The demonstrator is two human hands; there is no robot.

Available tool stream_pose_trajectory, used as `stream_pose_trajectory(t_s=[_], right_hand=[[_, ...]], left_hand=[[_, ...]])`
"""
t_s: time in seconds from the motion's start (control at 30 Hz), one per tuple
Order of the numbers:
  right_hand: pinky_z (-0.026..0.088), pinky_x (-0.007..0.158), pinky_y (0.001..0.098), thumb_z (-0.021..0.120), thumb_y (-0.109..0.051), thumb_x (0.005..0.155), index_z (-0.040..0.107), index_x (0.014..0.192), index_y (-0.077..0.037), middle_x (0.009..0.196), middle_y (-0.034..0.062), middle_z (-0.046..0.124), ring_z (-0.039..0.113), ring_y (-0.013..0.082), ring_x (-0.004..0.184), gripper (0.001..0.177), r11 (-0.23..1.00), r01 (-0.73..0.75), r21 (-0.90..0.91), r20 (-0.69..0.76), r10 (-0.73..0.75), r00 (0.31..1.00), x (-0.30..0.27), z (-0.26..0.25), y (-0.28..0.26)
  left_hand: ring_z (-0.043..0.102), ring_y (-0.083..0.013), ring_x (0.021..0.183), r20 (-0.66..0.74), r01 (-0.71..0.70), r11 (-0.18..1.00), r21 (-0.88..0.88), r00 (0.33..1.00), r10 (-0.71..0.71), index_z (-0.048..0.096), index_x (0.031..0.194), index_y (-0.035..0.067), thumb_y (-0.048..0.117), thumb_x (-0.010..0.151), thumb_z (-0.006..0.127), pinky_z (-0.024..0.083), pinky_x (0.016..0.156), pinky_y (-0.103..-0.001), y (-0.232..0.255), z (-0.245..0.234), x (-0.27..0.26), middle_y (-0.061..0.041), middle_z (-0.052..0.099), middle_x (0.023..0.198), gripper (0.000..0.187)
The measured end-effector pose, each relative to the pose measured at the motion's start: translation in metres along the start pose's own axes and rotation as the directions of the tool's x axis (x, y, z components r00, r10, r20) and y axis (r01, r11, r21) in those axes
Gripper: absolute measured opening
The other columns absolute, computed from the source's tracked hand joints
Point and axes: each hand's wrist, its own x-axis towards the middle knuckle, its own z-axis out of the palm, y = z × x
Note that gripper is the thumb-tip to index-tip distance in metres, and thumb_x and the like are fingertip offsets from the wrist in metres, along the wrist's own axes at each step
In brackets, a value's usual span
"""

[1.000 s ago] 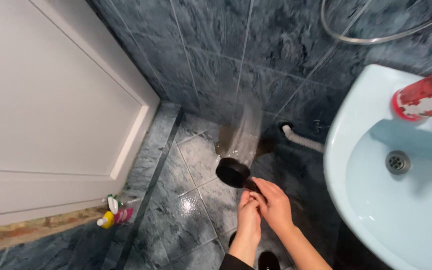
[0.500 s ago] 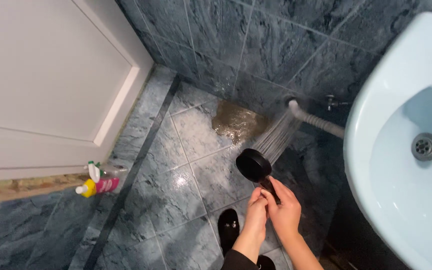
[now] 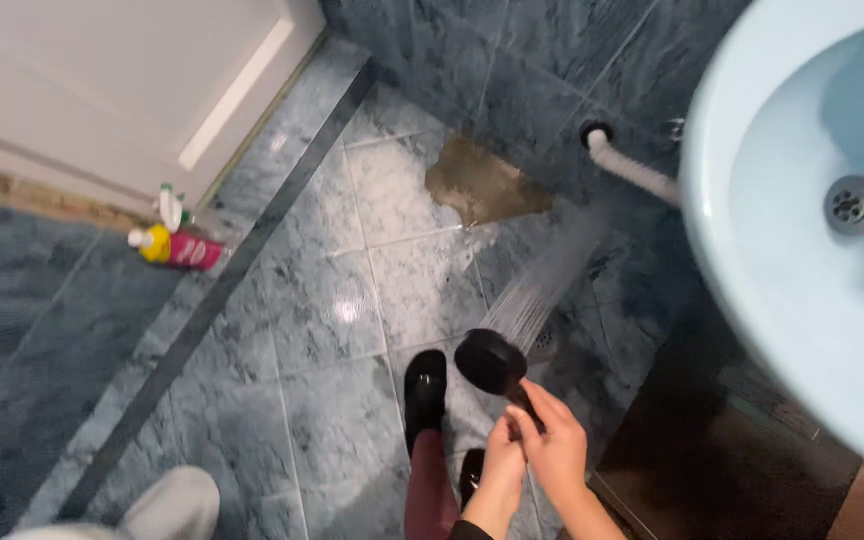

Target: Rinsing bathroom surfaces including the floor, sink, and toilet using a handheld showerhead

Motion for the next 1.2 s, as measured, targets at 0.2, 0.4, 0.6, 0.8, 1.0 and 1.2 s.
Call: stream_pose_trajectory(t_s=[0.2, 0.4, 0.6, 0.8, 1.0, 1.2], right_hand=[[0.053, 0.104, 0.0319, 0.076, -0.028, 0.087, 0.074, 0.128, -0.019, 0.129, 0.0025, 0.075, 0.069, 0.0176, 0.121, 0.042, 0.997, 0.075, -0.011, 0.253, -0.070, 0.965, -0.074, 0.024, 0.020], [0.052, 0.103, 0.0368, 0.066, -0.012, 0.089, 0.072, 0.129, -0.015, 0.127, 0.0063, 0.076, 0.070, 0.0248, 0.119, 0.040, 0.921, 0.338, 0.191, 0.532, -0.387, 0.753, -0.127, 0.052, -0.001], [0.051, 0.099, 0.0458, 0.063, -0.005, 0.091, 0.072, 0.122, -0.007, 0.119, 0.0087, 0.076, 0.071, 0.0314, 0.107, 0.033, 0.756, 0.425, 0.497, 0.666, -0.647, 0.371, -0.174, 0.098, -0.051], [0.049, 0.092, 0.0462, 0.064, 0.001, 0.080, 0.068, 0.122, -0.005, 0.117, 0.0092, 0.073, 0.065, 0.0352, 0.102, 0.043, 0.712, 0.313, 0.628, 0.760, -0.649, -0.048, -0.245, 0.165, -0.088], [0.053, 0.081, 0.0441, 0.059, -0.004, 0.077, 0.069, 0.129, -0.012, 0.124, 0.0072, 0.072, 0.068, 0.0354, 0.100, 0.054, 0.758, 0.383, 0.529, 0.842, -0.524, -0.126, -0.368, 0.245, -0.075], [0.053, 0.079, 0.0484, 0.066, -0.022, 0.083, 0.067, 0.131, -0.013, 0.120, 0.0132, 0.072, 0.069, 0.0395, 0.100, 0.049, 0.888, 0.384, 0.252, 0.934, -0.327, 0.144, -0.474, 0.306, -0.079]], left_hand=[[0.050, -0.0081, 0.079, -0.112, -0.100, 0.994, -0.040, 0.989, 0.095, 0.058, 0.086, 0.014, 0.001, 0.096, 0.062, 0.041, 0.068, -0.024, -0.091, -0.071, -0.008, 0.002, 0.056, 0.082, 0.017], [0.042, -0.0069, 0.066, -0.307, -0.320, 0.947, -0.023, 0.904, 0.298, 0.048, 0.061, 0.017, -0.008, 0.068, 0.057, 0.031, 0.059, -0.028, -0.152, -0.150, -0.036, 0.005, 0.047, 0.064, 0.027], [0.049, -0.0119, 0.063, -0.499, -0.457, 0.862, -0.217, 0.811, 0.305, 0.052, 0.049, 0.010, -0.014, 0.061, 0.063, 0.038, 0.061, -0.031, -0.206, -0.230, -0.068, -0.002, 0.058, 0.055, 0.029], [0.058, -0.0178, 0.074, -0.667, -0.557, 0.780, -0.285, 0.700, 0.256, 0.053, 0.051, 0.004, -0.018, 0.067, 0.069, 0.044, 0.066, -0.036, -0.315, -0.345, -0.078, -0.006, 0.061, 0.067, 0.032], [0.057, -0.0191, 0.077, -0.792, -0.431, 0.779, -0.455, 0.596, -0.133, 0.049, 0.072, 0.005, -0.013, 0.071, 0.070, 0.040, 0.069, -0.033, -0.348, -0.439, -0.123, -0.009, 0.058, 0.072, 0.028], [0.068, -0.0237, 0.081, -0.573, -0.217, 0.787, -0.577, 0.795, -0.201, 0.050, 0.083, 0.015, 0.005, 0.082, 0.073, 0.051, 0.063, -0.042, -0.294, -0.529, -0.191, -0.015, 0.072, 0.087, 0.025]])
